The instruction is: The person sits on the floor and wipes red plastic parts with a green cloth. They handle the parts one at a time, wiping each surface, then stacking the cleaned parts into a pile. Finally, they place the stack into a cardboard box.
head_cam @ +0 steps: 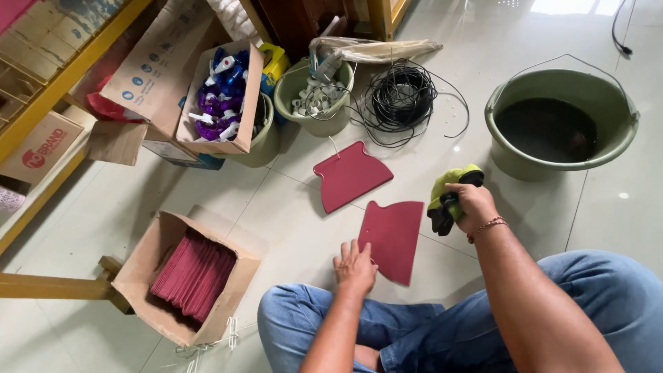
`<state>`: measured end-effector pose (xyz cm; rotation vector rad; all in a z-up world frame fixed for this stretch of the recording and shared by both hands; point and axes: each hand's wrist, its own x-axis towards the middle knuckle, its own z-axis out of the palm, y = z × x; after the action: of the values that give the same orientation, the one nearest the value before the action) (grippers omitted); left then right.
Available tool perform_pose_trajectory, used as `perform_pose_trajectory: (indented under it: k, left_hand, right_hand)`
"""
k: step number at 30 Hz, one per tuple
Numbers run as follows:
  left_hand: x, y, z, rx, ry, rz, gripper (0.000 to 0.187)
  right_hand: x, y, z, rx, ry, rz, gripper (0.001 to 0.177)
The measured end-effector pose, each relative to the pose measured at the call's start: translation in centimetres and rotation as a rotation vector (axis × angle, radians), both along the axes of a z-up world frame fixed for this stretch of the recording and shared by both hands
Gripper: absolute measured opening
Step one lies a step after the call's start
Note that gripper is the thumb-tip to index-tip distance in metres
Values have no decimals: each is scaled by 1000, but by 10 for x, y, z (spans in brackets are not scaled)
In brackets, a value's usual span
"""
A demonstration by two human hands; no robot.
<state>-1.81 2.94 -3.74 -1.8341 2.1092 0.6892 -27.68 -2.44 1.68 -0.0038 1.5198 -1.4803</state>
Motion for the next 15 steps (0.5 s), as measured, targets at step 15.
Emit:
perform_pose_trajectory:
  k: [15]
  left_hand:
    - [17,-31,-36,-57,38,186,50]
  right_hand:
    - [15,0,-47,119,526,389,35]
